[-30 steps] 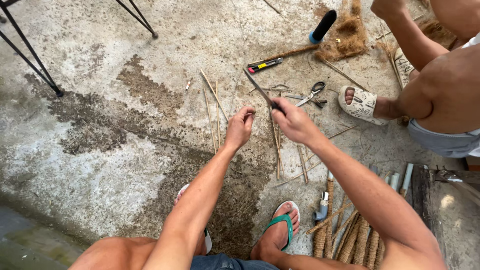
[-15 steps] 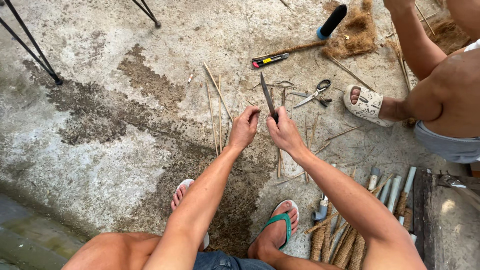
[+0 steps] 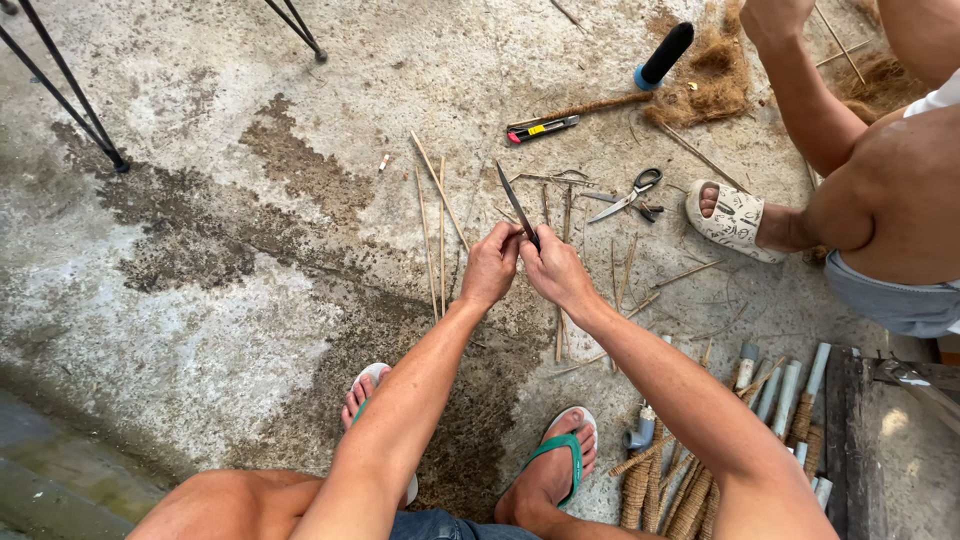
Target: The person sits on a concrete floor and uses a knife to sharpen the ends of thin wooden sticks. They hold each stick with one hand and scrape the blade along the wood to create a point, occasionally inspecting the result. A second person is visible nearby, also working with similar materials.
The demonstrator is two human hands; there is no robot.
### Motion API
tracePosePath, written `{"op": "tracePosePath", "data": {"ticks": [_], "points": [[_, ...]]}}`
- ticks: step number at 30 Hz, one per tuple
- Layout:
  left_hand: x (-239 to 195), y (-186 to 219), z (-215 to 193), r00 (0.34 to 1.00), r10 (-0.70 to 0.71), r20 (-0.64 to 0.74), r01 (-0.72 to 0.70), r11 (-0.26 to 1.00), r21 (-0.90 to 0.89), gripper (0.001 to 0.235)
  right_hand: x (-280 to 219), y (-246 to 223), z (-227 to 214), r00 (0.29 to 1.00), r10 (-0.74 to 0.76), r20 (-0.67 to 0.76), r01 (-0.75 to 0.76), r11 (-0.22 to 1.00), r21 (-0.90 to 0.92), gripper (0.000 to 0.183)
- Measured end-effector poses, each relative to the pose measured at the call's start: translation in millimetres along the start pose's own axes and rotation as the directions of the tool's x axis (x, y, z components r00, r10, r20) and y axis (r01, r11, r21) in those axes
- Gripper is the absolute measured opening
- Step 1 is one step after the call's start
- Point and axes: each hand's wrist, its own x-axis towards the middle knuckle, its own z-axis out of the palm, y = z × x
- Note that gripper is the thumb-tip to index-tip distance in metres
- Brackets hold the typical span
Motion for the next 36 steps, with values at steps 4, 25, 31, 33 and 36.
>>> {"op": "tracePosePath", "data": {"ticks": [4, 25, 31, 33, 36], "points": [[1, -2, 1, 0.998, 0.051, -0.033, -0.051, 0.999, 0.012, 0.012, 3, 1, 2, 1.0, -0.002, -0.011, 0.002, 1.0, -0.019, 0.024], [1, -21, -2, 0.991, 0.096, -0.088, -0.095, 0.995, 0.012, 0.021, 16, 7, 0, 0.984, -0.175, -0.021, 0.171, 0.978, -0.121, 0.029], [33, 10, -36, 0.823, 0.429, -0.372, -0.344, 0.898, 0.274, 0.039, 8, -7, -12, 0.997, 0.061, 0.038, -0.056, 0.993, -0.108, 0.029], [54, 48, -48, 0.737, 0.568, -0.365, -0.452, 0.817, 0.359, 0.04, 9, -8, -13, 0.998, 0.051, 0.033, -0.047, 0.994, -0.1, 0.028], [85, 115, -54, 0.583, 0.767, -0.266, -0.624, 0.633, 0.458, 0.043, 10, -9, -15, 0.995, 0.097, 0.035, -0.092, 0.989, -0.116, 0.027]]}}
